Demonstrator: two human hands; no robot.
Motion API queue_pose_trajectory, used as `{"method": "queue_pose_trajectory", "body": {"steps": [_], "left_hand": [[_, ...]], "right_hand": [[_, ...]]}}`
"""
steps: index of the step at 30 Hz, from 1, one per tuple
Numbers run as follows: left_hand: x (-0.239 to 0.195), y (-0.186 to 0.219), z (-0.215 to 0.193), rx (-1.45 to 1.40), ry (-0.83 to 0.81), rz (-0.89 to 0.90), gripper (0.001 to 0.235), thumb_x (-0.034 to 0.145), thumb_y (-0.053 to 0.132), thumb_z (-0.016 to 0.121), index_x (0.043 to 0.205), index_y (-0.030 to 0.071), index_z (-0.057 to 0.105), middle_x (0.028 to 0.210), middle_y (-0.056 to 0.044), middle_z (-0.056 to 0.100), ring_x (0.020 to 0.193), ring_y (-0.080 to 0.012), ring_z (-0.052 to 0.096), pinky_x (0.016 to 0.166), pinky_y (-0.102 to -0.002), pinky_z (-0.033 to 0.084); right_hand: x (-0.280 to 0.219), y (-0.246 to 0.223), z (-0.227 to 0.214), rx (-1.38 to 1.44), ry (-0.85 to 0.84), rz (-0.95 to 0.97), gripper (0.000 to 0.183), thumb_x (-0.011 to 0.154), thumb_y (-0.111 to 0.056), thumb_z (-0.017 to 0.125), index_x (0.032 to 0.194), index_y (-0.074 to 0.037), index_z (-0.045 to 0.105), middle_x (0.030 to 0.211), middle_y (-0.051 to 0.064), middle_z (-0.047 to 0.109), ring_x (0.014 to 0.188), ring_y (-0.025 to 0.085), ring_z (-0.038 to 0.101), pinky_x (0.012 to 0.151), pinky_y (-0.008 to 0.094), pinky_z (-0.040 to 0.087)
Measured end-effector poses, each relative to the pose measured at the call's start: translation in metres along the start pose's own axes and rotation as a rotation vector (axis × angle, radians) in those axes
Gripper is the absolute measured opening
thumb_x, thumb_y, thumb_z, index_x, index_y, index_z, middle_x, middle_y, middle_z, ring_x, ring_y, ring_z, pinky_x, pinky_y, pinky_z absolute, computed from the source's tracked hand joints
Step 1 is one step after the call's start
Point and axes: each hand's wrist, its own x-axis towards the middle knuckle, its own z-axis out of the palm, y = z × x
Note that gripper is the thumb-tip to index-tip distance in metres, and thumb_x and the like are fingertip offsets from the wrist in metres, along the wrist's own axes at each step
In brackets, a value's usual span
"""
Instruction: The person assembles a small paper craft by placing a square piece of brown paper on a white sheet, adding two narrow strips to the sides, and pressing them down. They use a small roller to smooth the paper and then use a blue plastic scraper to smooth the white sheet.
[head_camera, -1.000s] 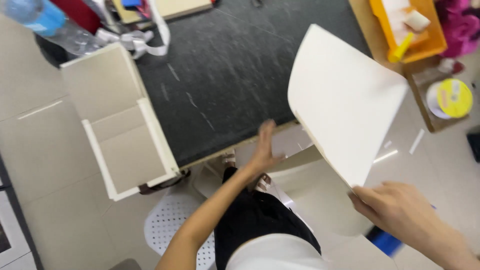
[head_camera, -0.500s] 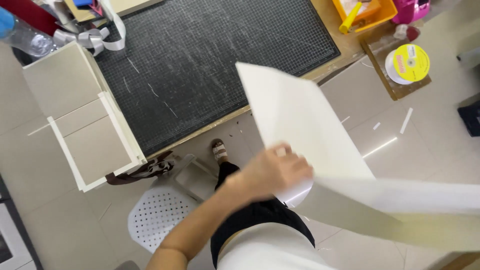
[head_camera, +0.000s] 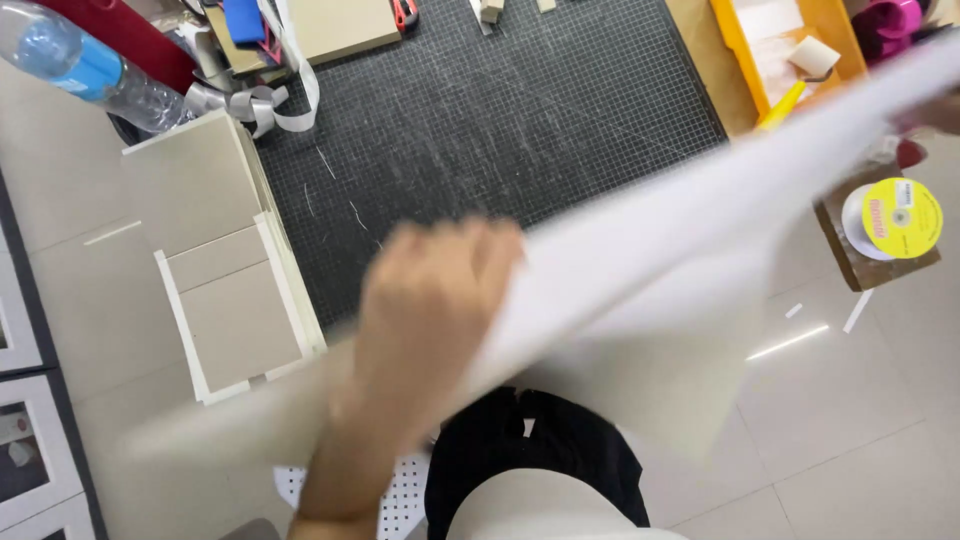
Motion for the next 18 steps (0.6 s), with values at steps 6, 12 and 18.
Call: {"method": "queue_pose_trajectory", "body": {"steps": [6, 12, 18], "left_hand": [[0.064, -0.149, 0.204, 0.007, -0.207, -0.154, 0.016, 0.100, 0.028, 0.068, 0.092, 0.016, 0.060, 0.076, 0.003, 0.069, 0.068, -0.0192, 0.067, 0.080, -0.039, 0.039], [0.053, -0.207, 0.403, 0.163, -0.242, -0.275, 0.008, 0.095, 0.018, 0.062, 0.103, 0.017, 0.063, 0.093, 0.000, 0.065, 0.090, -0.0237, 0.061, 0.100, -0.057, 0.030], [0.027, -0.049, 0.433, -0.243, -0.481, -0.564, 0.069, 0.100, 0.042, 0.061, 0.156, 0.008, 0.036, 0.164, -0.022, 0.017, 0.152, -0.0365, 0.016, 0.119, -0.063, 0.021]], "right_hand": [[0.150, -0.172, 0.084, 0.443, 0.074, 0.420, 0.022, 0.097, -0.016, 0.069, 0.107, 0.003, 0.066, 0.070, 0.003, 0.042, 0.057, 0.013, 0.036, 0.047, 0.027, 0.029], [0.276, -0.120, 0.150, 0.585, -0.094, 0.553, 0.018, 0.098, -0.023, 0.069, 0.092, -0.009, 0.059, 0.063, 0.000, 0.041, 0.050, 0.010, 0.039, 0.044, 0.022, 0.033], [0.302, -0.024, 0.208, 0.039, 0.211, 0.450, 0.050, 0.105, -0.051, 0.069, 0.120, -0.003, 0.070, 0.096, 0.021, 0.069, 0.084, 0.035, 0.068, 0.062, 0.045, 0.052]]}}
